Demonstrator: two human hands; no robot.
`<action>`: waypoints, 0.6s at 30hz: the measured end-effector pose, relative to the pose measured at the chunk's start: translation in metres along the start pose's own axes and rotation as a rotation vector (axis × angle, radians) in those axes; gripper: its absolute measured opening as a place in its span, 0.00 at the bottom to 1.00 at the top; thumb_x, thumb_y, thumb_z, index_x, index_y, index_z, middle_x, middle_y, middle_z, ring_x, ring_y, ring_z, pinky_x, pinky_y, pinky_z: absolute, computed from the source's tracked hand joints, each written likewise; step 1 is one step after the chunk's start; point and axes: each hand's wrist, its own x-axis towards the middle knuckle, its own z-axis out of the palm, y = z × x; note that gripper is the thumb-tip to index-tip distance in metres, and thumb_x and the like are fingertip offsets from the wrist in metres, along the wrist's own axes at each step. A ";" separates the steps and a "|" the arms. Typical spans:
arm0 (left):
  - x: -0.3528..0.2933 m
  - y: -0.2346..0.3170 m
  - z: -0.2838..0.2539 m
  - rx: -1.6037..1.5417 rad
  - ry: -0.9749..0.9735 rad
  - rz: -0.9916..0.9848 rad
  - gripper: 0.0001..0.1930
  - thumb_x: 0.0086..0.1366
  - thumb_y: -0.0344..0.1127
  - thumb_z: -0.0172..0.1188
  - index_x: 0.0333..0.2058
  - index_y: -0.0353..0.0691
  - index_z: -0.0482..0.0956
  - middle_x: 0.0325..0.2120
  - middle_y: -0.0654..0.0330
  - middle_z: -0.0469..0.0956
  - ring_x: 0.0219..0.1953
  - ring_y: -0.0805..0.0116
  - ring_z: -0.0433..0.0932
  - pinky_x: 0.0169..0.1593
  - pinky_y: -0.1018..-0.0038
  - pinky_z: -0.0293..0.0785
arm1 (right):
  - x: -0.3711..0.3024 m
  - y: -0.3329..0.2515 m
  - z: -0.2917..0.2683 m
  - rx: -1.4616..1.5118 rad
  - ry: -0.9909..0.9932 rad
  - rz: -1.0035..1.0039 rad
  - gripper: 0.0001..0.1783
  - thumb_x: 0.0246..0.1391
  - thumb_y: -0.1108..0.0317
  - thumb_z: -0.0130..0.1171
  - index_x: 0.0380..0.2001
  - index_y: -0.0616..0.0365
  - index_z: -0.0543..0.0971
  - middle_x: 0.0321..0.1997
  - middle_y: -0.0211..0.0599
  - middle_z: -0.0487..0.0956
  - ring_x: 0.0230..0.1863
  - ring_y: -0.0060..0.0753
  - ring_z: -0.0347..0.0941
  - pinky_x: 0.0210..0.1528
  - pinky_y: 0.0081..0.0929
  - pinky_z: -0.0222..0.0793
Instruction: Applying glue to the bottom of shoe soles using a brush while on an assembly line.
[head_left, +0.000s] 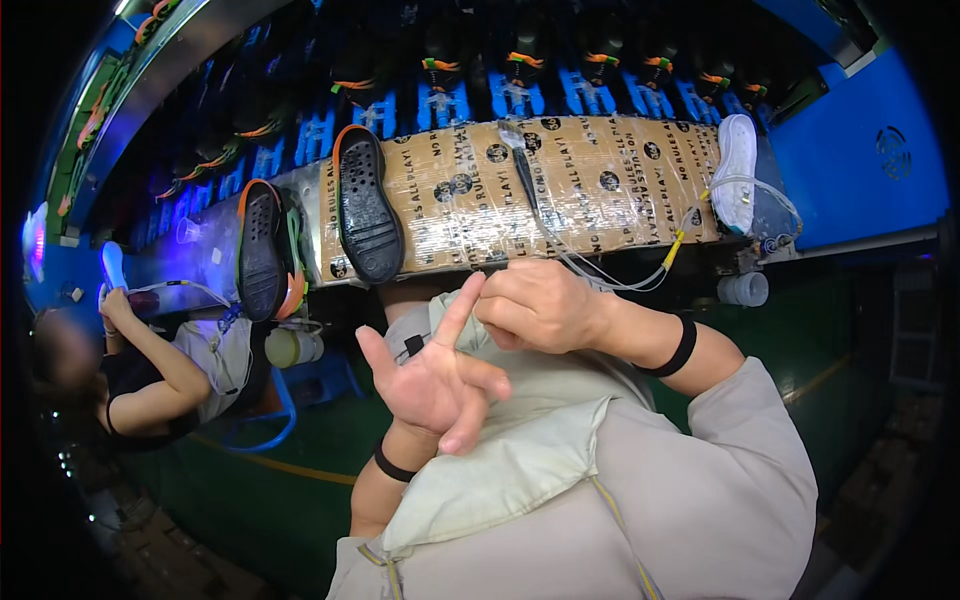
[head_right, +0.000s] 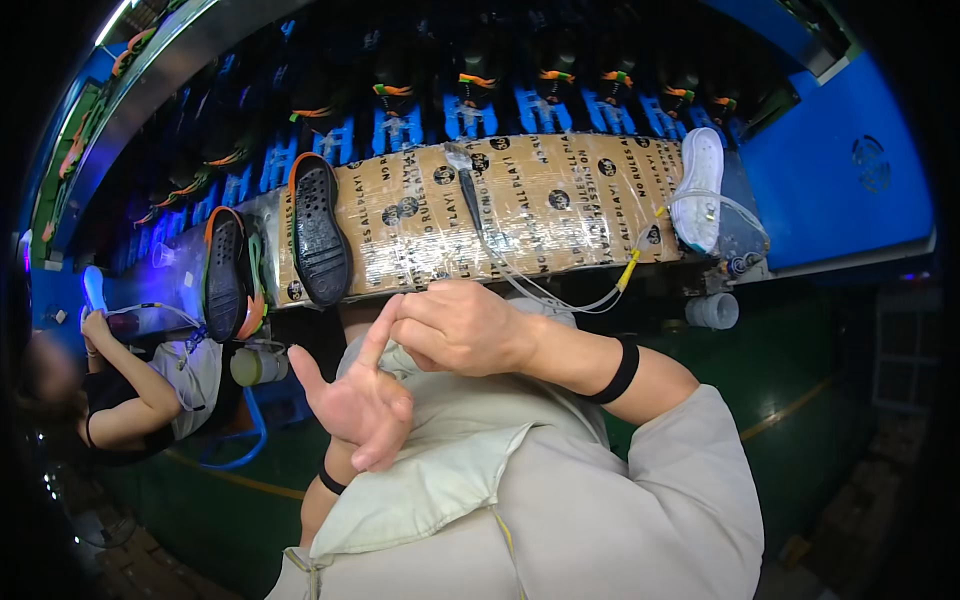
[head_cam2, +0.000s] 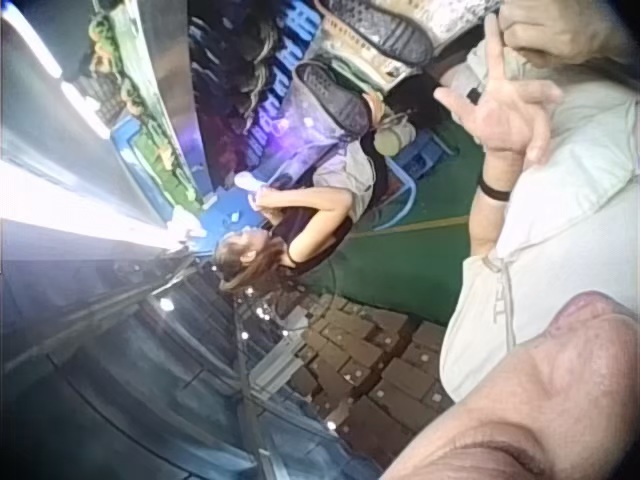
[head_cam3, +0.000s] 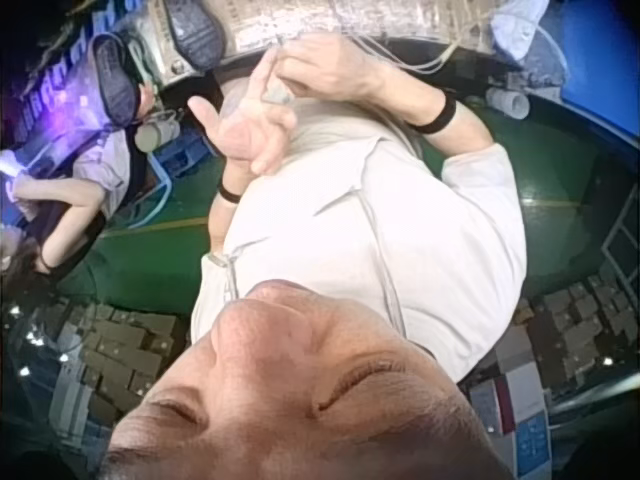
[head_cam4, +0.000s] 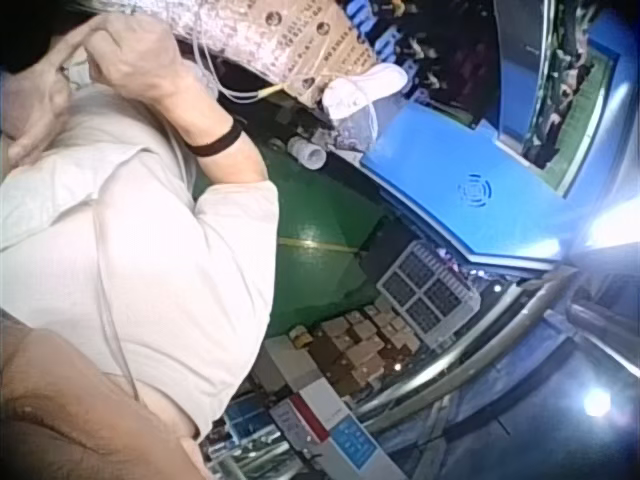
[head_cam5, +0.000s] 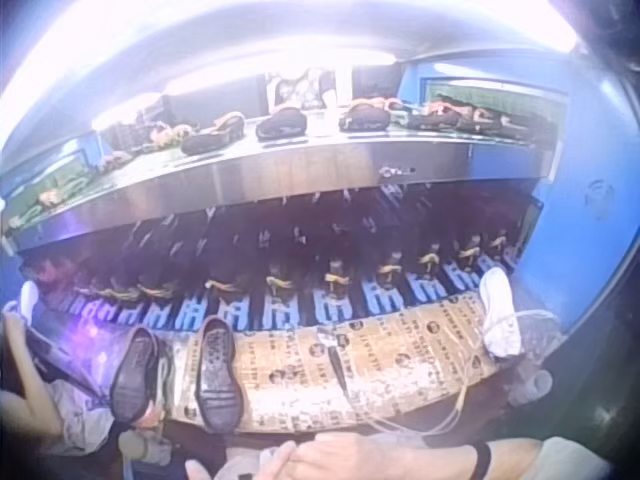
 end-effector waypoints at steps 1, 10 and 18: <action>0.000 0.001 0.000 0.006 -0.002 0.010 0.63 0.58 0.89 0.43 0.75 0.66 0.16 0.64 0.21 0.64 0.30 0.43 0.85 0.31 0.60 0.84 | -0.002 0.000 -0.001 0.033 0.001 0.016 0.16 0.41 0.68 0.70 0.33 0.55 0.75 0.32 0.33 0.73 0.24 0.34 0.68 0.27 0.33 0.67; 0.001 0.008 -0.008 0.105 0.005 0.044 0.59 0.65 0.83 0.44 0.78 0.52 0.27 0.64 0.22 0.65 0.35 0.43 0.85 0.34 0.61 0.84 | -0.013 -0.005 -0.033 0.139 0.043 0.173 0.11 0.45 0.73 0.67 0.27 0.56 0.73 0.26 0.36 0.69 0.24 0.41 0.70 0.27 0.36 0.68; -0.002 0.002 0.008 0.724 0.654 0.190 0.24 0.79 0.49 0.52 0.23 0.43 0.66 0.26 0.60 0.68 0.18 0.77 0.62 0.19 0.81 0.58 | 0.016 -0.011 -0.116 -0.045 0.034 0.204 0.14 0.58 0.65 0.71 0.28 0.54 0.74 0.26 0.37 0.71 0.25 0.42 0.73 0.27 0.37 0.68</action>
